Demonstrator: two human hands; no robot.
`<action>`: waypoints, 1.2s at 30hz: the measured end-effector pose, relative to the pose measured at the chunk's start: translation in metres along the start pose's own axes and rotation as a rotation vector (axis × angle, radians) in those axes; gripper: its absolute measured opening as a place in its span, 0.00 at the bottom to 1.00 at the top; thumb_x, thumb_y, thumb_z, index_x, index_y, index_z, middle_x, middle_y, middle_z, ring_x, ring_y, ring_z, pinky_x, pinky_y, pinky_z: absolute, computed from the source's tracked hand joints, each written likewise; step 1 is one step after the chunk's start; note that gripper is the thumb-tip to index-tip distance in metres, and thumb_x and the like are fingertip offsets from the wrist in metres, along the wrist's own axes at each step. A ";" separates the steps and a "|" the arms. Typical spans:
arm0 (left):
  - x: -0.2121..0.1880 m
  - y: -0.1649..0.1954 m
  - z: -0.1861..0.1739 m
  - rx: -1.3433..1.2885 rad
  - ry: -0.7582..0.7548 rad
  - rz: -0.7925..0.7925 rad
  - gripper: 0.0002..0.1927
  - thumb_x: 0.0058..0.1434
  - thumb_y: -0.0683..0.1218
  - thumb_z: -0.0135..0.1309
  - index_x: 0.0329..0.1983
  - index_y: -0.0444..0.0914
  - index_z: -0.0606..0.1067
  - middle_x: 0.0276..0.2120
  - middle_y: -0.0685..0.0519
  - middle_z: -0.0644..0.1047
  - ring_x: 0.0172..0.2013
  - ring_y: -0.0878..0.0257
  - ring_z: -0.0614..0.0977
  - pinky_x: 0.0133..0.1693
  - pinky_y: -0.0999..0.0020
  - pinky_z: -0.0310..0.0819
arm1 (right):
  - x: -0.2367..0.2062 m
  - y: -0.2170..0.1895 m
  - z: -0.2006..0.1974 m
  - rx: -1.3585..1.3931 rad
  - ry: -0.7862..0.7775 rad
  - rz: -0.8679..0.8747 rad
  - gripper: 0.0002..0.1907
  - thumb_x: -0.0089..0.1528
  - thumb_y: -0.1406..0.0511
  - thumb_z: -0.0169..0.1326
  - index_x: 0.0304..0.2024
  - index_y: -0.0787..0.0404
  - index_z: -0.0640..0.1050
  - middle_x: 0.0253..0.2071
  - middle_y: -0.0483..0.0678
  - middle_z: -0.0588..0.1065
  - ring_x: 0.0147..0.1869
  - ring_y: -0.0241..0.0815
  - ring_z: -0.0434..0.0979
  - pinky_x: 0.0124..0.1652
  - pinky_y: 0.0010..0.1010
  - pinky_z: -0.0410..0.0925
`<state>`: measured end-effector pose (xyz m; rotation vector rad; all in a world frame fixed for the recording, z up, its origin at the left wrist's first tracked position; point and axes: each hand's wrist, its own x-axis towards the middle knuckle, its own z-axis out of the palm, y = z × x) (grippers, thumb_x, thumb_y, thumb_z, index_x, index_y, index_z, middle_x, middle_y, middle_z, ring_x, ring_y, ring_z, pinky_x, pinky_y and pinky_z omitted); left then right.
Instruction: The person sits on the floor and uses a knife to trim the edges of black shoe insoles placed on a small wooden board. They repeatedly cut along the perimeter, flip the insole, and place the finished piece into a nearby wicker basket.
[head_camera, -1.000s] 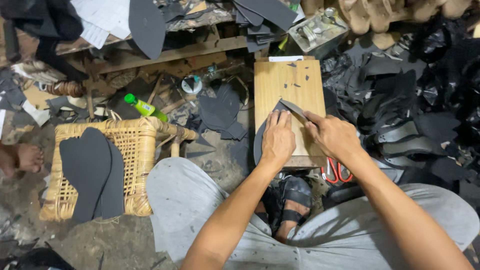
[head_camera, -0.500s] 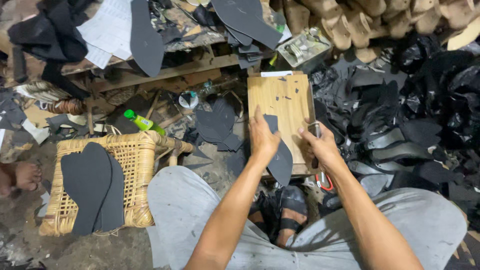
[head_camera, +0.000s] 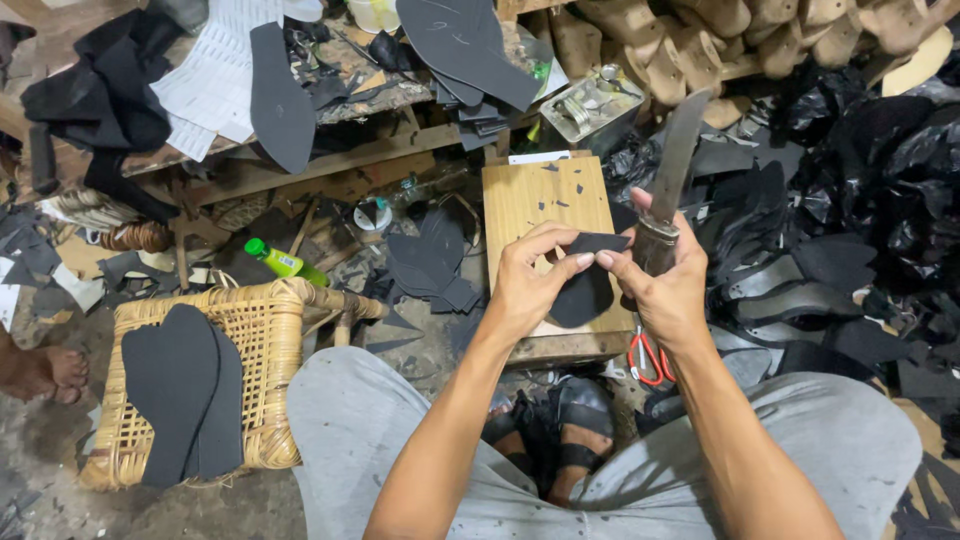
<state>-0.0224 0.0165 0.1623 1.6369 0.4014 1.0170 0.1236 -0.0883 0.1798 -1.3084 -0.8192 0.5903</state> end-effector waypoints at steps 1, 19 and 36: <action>-0.002 0.005 -0.001 0.027 0.001 0.025 0.11 0.60 0.39 0.63 0.44 0.31 0.80 0.38 0.52 0.79 0.40 0.67 0.78 0.42 0.74 0.69 | -0.001 -0.004 -0.001 -0.032 -0.017 -0.036 0.40 0.55 0.74 0.68 0.69 0.61 0.70 0.37 0.38 0.74 0.35 0.25 0.72 0.33 0.18 0.67; -0.007 -0.009 0.000 0.053 -0.183 -0.288 0.16 0.61 0.46 0.63 0.46 0.29 0.79 0.36 0.50 0.82 0.37 0.68 0.81 0.41 0.71 0.78 | 0.020 0.024 -0.031 0.524 0.173 0.113 0.33 0.65 0.74 0.55 0.71 0.62 0.62 0.34 0.46 0.72 0.26 0.34 0.69 0.25 0.26 0.62; 0.025 0.026 -0.205 0.376 0.566 -0.146 0.25 0.64 0.45 0.59 0.60 0.26 0.72 0.46 0.45 0.82 0.43 0.64 0.82 0.46 0.68 0.77 | 0.031 0.132 -0.004 0.283 0.024 0.458 0.28 0.62 0.75 0.50 0.65 0.59 0.66 0.33 0.49 0.74 0.23 0.35 0.68 0.20 0.28 0.60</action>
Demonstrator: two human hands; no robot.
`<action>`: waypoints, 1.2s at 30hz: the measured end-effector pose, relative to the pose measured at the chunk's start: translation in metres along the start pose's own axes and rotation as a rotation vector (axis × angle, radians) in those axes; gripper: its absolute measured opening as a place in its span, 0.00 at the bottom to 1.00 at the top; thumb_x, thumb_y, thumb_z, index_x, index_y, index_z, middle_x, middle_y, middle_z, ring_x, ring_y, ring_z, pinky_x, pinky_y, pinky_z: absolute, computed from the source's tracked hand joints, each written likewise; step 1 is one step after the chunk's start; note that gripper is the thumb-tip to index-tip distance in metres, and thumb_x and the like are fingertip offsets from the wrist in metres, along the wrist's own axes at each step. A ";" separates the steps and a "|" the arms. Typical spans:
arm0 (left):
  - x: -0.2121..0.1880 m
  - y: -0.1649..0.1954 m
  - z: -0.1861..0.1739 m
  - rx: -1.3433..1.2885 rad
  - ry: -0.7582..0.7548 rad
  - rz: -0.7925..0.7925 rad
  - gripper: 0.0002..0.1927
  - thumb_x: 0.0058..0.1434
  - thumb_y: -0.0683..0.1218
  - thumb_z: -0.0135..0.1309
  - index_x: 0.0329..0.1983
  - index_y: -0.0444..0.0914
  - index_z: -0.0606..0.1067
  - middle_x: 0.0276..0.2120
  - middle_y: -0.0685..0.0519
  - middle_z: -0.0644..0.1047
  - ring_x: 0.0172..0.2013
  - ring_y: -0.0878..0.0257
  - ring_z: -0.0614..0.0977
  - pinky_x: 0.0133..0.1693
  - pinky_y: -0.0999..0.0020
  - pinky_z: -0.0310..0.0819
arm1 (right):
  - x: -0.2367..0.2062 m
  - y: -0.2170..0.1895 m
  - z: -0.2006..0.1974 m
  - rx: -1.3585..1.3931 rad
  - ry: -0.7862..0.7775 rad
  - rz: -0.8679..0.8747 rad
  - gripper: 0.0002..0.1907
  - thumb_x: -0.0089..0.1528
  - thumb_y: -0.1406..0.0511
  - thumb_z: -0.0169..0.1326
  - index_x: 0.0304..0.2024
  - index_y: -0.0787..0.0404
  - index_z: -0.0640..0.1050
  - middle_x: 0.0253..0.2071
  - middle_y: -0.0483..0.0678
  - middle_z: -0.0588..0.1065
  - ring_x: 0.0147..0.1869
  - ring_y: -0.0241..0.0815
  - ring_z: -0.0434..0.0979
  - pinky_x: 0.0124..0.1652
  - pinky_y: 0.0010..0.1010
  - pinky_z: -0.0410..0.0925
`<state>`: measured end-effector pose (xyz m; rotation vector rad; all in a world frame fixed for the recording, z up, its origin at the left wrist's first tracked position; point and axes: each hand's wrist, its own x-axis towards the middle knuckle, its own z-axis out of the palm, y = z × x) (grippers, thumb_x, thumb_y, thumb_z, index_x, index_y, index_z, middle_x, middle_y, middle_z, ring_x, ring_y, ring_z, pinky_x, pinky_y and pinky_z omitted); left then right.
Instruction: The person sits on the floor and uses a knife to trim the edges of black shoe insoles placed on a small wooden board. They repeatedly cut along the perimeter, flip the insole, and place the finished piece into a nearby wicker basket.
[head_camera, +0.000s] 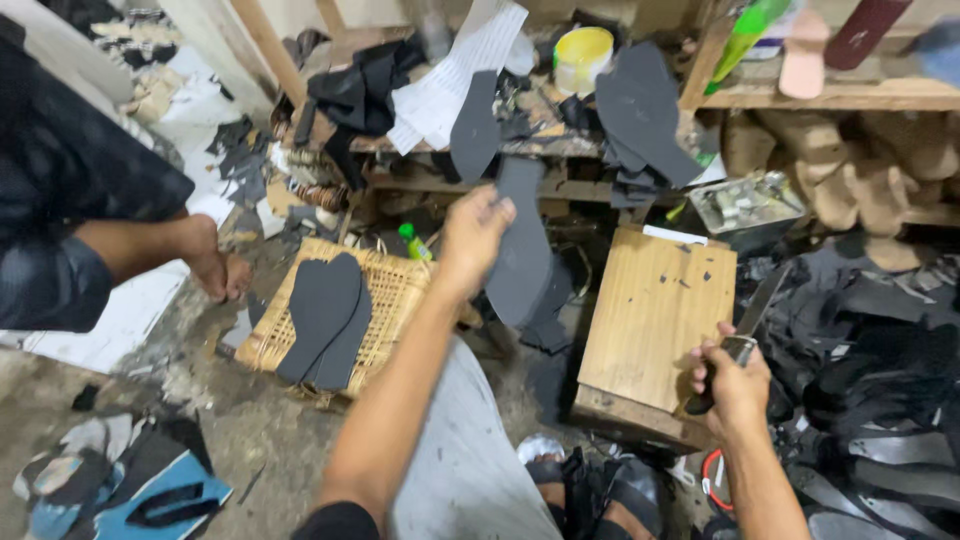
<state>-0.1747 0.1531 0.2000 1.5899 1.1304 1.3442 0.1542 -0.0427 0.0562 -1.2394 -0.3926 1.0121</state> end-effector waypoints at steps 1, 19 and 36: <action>0.037 0.006 -0.008 -0.072 -0.024 0.032 0.26 0.65 0.46 0.57 0.62 0.25 0.70 0.47 0.45 0.82 0.43 0.62 0.82 0.47 0.68 0.78 | 0.002 0.002 0.001 -0.012 0.009 -0.015 0.27 0.63 0.74 0.51 0.65 0.60 0.66 0.34 0.50 0.74 0.23 0.35 0.68 0.21 0.28 0.60; 0.096 -0.061 0.012 -0.423 0.416 -0.107 0.36 0.58 0.32 0.58 0.70 0.29 0.60 0.39 0.43 0.79 0.32 0.59 0.85 0.33 0.68 0.86 | 0.010 0.018 0.002 -0.055 0.060 0.035 0.25 0.63 0.74 0.49 0.63 0.61 0.65 0.29 0.52 0.73 0.20 0.35 0.65 0.18 0.26 0.57; -0.060 -0.096 -0.139 0.299 0.264 0.002 0.19 0.62 0.37 0.55 0.57 0.36 0.78 0.43 0.50 0.83 0.38 0.66 0.85 0.41 0.71 0.80 | 0.015 0.026 -0.002 -0.126 0.033 0.018 0.23 0.63 0.74 0.51 0.61 0.61 0.67 0.29 0.52 0.73 0.20 0.34 0.65 0.17 0.26 0.56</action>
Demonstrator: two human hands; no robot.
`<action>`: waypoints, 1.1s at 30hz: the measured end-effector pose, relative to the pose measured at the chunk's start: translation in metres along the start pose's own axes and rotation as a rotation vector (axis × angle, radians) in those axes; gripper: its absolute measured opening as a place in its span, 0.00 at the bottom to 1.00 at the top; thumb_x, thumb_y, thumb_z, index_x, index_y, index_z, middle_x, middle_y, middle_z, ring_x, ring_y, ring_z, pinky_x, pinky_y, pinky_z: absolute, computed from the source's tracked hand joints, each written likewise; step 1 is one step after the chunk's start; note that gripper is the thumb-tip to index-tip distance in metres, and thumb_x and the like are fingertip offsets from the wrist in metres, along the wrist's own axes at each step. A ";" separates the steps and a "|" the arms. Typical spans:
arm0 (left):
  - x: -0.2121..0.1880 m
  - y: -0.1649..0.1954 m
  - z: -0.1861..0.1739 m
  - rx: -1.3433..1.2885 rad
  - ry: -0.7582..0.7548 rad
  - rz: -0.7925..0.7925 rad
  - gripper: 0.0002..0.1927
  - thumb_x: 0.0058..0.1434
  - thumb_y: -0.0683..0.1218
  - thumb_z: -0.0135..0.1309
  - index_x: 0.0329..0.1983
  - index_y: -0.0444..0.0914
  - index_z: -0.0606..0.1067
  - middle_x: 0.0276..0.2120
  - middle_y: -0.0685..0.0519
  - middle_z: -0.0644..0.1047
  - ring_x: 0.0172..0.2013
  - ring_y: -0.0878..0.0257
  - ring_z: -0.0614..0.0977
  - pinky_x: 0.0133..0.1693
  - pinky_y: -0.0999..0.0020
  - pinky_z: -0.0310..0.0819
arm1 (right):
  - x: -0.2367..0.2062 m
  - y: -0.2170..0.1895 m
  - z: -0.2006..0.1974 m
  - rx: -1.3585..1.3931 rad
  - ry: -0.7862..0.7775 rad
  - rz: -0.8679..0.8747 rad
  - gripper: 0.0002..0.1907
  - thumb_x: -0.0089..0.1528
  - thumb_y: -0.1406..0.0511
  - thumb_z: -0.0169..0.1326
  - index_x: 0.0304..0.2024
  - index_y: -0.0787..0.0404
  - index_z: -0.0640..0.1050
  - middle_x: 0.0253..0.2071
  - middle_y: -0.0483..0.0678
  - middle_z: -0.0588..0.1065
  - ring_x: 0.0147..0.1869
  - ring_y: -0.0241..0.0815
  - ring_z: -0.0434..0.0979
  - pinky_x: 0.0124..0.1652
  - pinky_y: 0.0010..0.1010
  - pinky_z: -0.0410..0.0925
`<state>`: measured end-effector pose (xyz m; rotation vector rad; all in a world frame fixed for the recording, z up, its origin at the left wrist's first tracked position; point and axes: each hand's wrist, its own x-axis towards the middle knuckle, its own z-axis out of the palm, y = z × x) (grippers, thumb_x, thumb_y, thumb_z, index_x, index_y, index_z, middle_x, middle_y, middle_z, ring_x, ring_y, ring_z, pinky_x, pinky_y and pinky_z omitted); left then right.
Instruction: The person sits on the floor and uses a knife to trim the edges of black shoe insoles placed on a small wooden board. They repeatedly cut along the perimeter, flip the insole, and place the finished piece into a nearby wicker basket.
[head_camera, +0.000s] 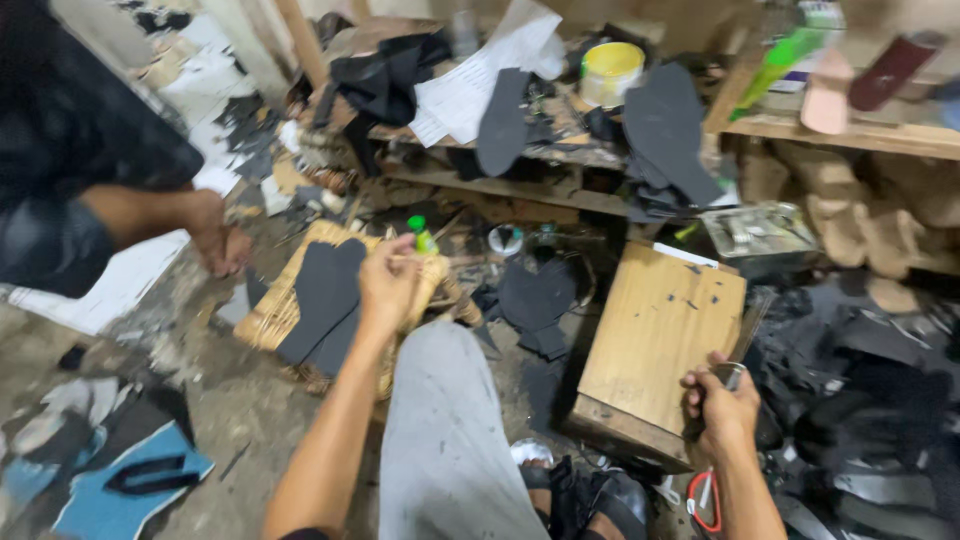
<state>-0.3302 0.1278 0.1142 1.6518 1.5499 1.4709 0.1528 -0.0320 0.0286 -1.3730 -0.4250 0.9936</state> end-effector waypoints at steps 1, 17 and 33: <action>0.002 -0.006 -0.025 0.103 0.095 0.070 0.17 0.63 0.37 0.55 0.55 0.35 0.79 0.44 0.48 0.83 0.41 0.62 0.85 0.43 0.68 0.80 | 0.001 0.002 0.001 0.004 -0.005 -0.012 0.22 0.64 0.74 0.51 0.61 0.61 0.66 0.30 0.51 0.73 0.21 0.34 0.66 0.18 0.26 0.57; -0.011 -0.012 -0.123 0.782 0.004 -0.232 0.40 0.39 0.53 0.77 0.54 0.32 0.76 0.51 0.35 0.74 0.54 0.39 0.74 0.55 0.52 0.69 | -0.010 0.001 -0.006 -0.057 -0.088 -0.054 0.24 0.66 0.74 0.50 0.64 0.62 0.66 0.32 0.54 0.72 0.25 0.36 0.67 0.23 0.28 0.61; 0.006 -0.034 -0.125 0.743 -0.141 -0.226 0.43 0.42 0.53 0.76 0.59 0.31 0.74 0.51 0.35 0.77 0.53 0.40 0.78 0.54 0.51 0.72 | -0.078 -0.055 -0.031 -0.252 -0.192 -0.115 0.25 0.67 0.72 0.53 0.68 0.63 0.70 0.35 0.52 0.73 0.28 0.38 0.68 0.25 0.29 0.60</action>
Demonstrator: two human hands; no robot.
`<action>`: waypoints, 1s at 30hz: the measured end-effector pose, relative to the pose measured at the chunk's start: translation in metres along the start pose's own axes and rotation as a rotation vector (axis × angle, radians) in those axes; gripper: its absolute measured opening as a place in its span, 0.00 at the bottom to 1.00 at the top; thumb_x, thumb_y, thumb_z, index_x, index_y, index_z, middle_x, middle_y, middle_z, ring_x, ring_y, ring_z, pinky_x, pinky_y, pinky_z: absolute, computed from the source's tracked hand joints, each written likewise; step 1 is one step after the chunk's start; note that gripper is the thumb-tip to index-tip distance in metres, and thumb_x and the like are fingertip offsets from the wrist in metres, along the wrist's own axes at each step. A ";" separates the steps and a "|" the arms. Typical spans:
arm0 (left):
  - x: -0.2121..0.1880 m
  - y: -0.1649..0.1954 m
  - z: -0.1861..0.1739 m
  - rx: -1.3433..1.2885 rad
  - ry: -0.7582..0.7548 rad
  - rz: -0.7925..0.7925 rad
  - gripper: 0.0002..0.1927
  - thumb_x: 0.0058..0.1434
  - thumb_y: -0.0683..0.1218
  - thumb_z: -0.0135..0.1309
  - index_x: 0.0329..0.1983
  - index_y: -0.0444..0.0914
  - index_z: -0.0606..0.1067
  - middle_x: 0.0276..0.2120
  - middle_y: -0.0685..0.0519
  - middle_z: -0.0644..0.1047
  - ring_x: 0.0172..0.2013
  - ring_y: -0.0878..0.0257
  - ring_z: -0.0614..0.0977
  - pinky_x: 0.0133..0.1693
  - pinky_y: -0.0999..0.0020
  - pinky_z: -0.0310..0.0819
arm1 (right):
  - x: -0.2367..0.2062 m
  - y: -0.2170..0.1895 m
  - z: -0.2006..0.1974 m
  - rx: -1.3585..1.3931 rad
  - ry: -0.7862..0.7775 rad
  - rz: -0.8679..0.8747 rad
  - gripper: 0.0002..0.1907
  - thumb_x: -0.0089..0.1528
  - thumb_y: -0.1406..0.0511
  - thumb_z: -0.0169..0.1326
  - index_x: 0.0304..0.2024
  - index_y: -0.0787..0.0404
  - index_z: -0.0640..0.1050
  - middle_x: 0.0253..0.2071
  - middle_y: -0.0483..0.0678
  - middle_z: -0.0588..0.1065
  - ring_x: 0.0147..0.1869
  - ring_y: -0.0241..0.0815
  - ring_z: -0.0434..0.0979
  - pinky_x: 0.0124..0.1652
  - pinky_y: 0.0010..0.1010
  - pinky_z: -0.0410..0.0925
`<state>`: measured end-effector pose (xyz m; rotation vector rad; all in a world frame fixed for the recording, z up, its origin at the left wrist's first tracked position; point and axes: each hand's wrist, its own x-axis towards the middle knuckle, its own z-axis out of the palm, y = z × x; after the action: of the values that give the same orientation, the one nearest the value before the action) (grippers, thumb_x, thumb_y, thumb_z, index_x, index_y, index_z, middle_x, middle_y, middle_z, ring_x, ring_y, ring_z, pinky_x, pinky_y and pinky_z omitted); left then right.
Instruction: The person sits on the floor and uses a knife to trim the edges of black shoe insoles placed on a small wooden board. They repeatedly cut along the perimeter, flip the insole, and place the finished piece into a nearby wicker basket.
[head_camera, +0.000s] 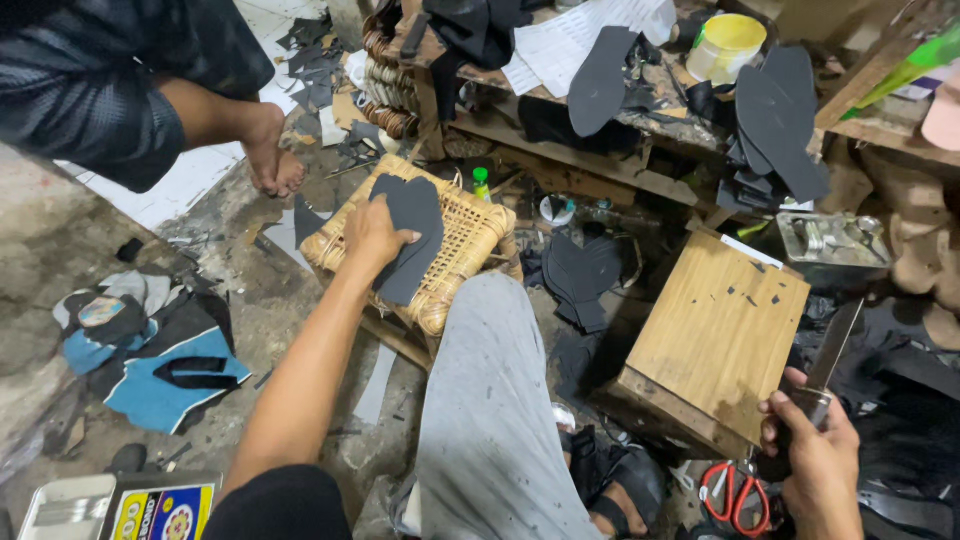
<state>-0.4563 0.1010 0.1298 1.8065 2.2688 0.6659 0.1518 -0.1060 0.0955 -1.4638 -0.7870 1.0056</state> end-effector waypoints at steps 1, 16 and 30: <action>0.005 0.001 -0.001 -0.031 -0.038 -0.012 0.43 0.41 0.54 0.77 0.58 0.31 0.75 0.51 0.36 0.78 0.54 0.42 0.79 0.55 0.53 0.72 | -0.001 0.005 0.002 0.008 0.038 0.020 0.24 0.67 0.73 0.53 0.67 0.63 0.70 0.35 0.52 0.74 0.28 0.38 0.69 0.25 0.29 0.60; 0.028 0.031 -0.018 -0.687 -0.117 0.012 0.21 0.52 0.45 0.67 0.48 0.36 0.76 0.38 0.50 0.82 0.38 0.59 0.84 0.41 0.63 0.79 | 0.006 0.035 -0.010 0.135 0.081 0.022 0.25 0.67 0.72 0.53 0.67 0.61 0.68 0.35 0.51 0.75 0.27 0.37 0.70 0.25 0.27 0.62; -0.120 0.288 0.015 -0.971 -0.193 0.612 0.06 0.63 0.39 0.60 0.43 0.33 0.79 0.33 0.53 0.82 0.33 0.69 0.80 0.37 0.73 0.75 | -0.002 0.019 0.009 0.053 0.236 0.119 0.25 0.63 0.74 0.55 0.63 0.62 0.71 0.27 0.46 0.70 0.22 0.35 0.67 0.20 0.28 0.58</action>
<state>-0.1659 0.0385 0.2252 1.8309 0.9056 1.3039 0.1411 -0.1069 0.0774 -1.5637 -0.5049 0.9138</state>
